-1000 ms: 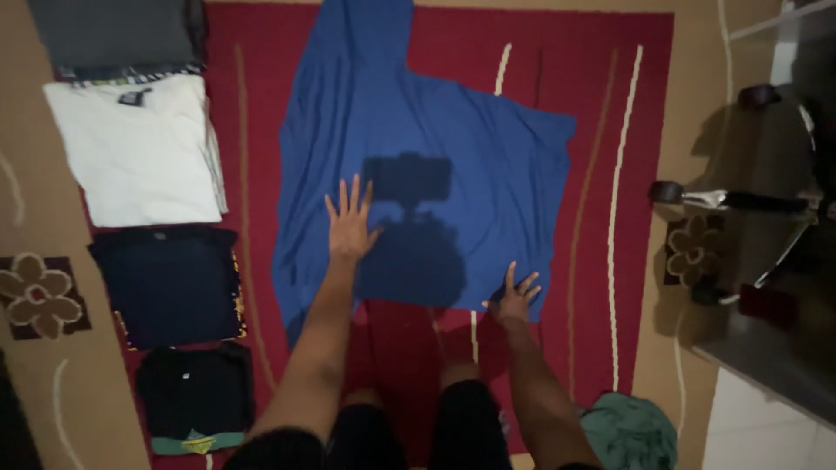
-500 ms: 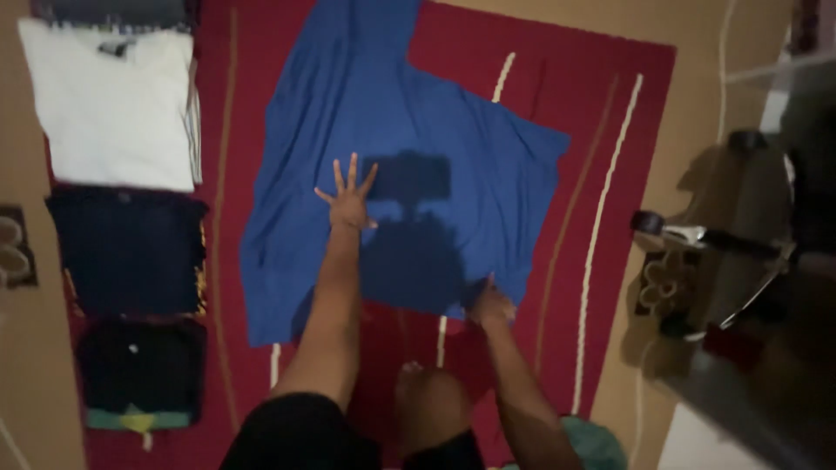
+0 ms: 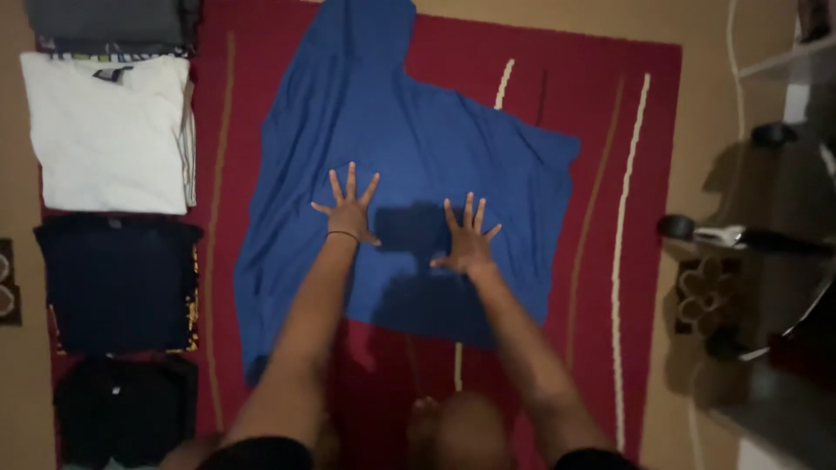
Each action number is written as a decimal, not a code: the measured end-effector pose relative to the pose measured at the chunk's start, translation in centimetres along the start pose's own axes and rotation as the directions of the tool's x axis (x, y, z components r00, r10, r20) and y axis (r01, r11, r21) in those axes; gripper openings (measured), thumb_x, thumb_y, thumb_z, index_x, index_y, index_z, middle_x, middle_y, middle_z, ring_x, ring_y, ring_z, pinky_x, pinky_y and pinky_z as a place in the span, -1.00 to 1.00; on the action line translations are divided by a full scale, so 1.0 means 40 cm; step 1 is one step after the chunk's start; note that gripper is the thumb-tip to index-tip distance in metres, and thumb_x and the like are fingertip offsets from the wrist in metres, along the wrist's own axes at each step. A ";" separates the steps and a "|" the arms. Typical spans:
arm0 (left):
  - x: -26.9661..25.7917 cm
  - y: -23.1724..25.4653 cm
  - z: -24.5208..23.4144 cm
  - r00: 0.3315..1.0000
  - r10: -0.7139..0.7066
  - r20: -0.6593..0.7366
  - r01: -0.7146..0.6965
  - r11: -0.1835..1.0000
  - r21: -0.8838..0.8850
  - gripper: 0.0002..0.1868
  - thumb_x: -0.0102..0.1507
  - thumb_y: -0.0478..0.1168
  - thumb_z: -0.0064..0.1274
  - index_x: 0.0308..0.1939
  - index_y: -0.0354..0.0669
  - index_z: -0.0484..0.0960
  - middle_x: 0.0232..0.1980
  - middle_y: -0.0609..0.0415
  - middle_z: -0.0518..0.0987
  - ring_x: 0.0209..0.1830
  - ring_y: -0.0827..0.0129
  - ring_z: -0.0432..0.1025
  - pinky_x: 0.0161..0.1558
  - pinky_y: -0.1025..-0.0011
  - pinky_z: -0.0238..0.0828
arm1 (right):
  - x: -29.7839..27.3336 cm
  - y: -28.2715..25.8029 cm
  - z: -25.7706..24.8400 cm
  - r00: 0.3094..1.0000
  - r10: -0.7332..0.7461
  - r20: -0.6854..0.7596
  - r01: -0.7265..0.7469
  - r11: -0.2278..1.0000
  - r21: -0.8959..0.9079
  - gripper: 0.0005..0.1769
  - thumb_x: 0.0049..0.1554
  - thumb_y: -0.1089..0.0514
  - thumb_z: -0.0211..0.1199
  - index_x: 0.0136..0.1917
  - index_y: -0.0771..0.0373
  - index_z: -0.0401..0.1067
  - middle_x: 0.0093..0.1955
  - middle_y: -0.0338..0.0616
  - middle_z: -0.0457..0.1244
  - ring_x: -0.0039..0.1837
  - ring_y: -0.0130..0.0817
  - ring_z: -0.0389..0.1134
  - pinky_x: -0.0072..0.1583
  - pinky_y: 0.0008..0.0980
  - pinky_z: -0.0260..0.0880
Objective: Folding various items of clothing on a rug on the floor.
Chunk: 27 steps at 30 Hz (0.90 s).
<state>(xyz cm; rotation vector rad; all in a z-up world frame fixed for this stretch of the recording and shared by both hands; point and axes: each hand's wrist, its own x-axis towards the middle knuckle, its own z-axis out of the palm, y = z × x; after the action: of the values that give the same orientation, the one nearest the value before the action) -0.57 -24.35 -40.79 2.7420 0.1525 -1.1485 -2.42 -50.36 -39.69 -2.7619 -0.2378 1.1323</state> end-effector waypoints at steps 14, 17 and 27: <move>-0.226 -0.359 0.216 0.883 0.299 -0.361 -0.274 0.954 0.121 0.03 0.26 0.21 0.06 0.62 0.01 -0.19 0.69 -0.07 -0.27 0.67 -0.07 -0.25 0.44 -0.33 -0.11 | -0.123 0.077 0.179 0.847 -0.217 -0.485 0.224 0.974 -0.044 0.17 0.04 -0.39 0.32 0.67 0.10 -0.15 0.72 0.13 -0.36 0.71 0.10 -0.41 0.56 0.32 -0.44; -0.298 -0.438 0.290 0.912 0.176 -0.369 -0.180 0.983 0.025 0.10 0.19 0.20 0.15 0.59 -0.08 -0.17 0.68 -0.11 -0.22 0.67 -0.04 -0.24 0.45 -0.28 -0.09 | -0.166 0.105 0.269 0.734 -0.252 -0.631 0.268 0.961 -0.072 -0.02 0.16 -0.30 0.21 0.64 0.18 -0.04 0.70 0.14 -0.22 0.70 0.08 -0.27 0.59 0.19 -0.35; -0.148 -0.604 0.363 0.871 -0.423 -0.248 0.292 0.854 -0.431 0.28 -0.04 0.22 0.46 0.49 -0.32 0.04 0.43 -0.39 0.33 0.46 -0.20 0.26 0.32 0.03 0.40 | -0.293 0.225 0.351 0.653 -0.094 -0.751 0.114 0.993 -0.025 -0.20 0.18 -0.22 0.19 0.56 0.17 0.14 0.60 0.21 -0.01 0.62 0.12 -0.04 0.52 0.10 -0.07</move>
<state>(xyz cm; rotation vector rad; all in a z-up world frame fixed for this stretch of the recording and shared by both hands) -18.63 -3.58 -49.31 2.5777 0.8788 -0.6074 -19.75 -60.45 -43.36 -2.8625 -0.2603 -0.1153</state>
